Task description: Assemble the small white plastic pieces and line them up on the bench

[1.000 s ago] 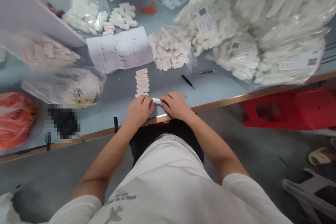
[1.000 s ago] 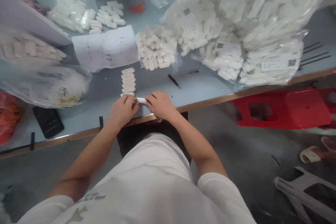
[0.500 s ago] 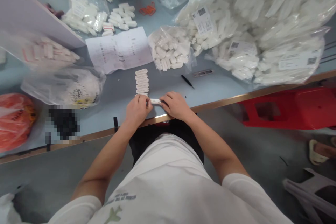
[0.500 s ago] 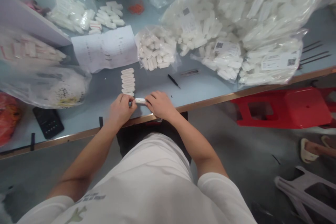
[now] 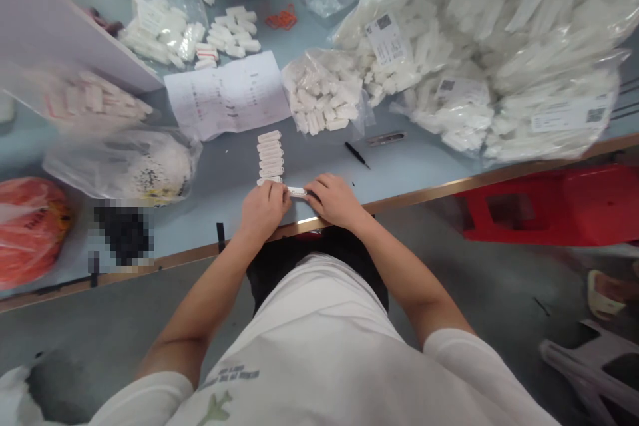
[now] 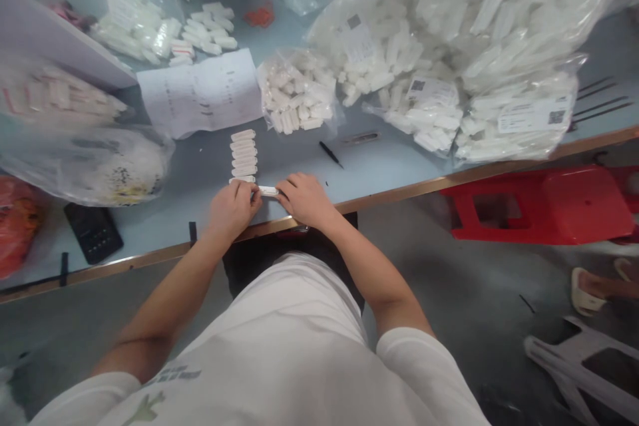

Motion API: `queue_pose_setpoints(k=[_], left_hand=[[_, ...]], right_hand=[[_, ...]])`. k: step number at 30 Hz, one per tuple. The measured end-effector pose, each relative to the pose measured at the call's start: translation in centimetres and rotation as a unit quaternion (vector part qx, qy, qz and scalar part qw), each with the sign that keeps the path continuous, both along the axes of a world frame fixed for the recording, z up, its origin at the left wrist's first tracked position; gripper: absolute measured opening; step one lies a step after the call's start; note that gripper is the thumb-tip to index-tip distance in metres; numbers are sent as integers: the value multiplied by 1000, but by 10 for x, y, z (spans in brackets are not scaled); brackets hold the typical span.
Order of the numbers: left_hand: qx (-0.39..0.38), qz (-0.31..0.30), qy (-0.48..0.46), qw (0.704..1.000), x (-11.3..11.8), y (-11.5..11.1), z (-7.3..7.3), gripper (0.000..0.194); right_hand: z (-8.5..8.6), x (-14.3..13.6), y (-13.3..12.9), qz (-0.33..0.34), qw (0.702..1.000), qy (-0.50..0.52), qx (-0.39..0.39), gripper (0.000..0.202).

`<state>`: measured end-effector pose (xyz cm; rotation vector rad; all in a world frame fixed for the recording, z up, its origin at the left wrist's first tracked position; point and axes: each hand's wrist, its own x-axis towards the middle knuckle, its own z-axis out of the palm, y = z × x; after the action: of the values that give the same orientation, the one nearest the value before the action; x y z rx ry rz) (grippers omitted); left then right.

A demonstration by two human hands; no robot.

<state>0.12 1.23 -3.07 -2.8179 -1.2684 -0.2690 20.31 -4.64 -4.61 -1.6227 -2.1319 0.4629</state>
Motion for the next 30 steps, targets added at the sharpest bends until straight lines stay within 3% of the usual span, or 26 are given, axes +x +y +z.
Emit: queue_pose_setpoints(k=[3,7,15,21,30], left_hand=[[26,-27,4,999,-1,-1,3,26],[3,-42,-9,999,-2,-1,6,22],[-54,21,18,998,3,-2,8,20],[-58,5,54,997,9,-1,18,31],[-87,-45,-45,994,-18,-6,6,28]], right_hand=[[0,0,0,3,1000,-5,7,28],[1,0,0,3,1000,-3,6,27],[-2,0,0,-2,1000,5,7,28],[0,0,-1,-3,1000,-7,3,28],[-1,0,0,2,1000,-2,5,29]])
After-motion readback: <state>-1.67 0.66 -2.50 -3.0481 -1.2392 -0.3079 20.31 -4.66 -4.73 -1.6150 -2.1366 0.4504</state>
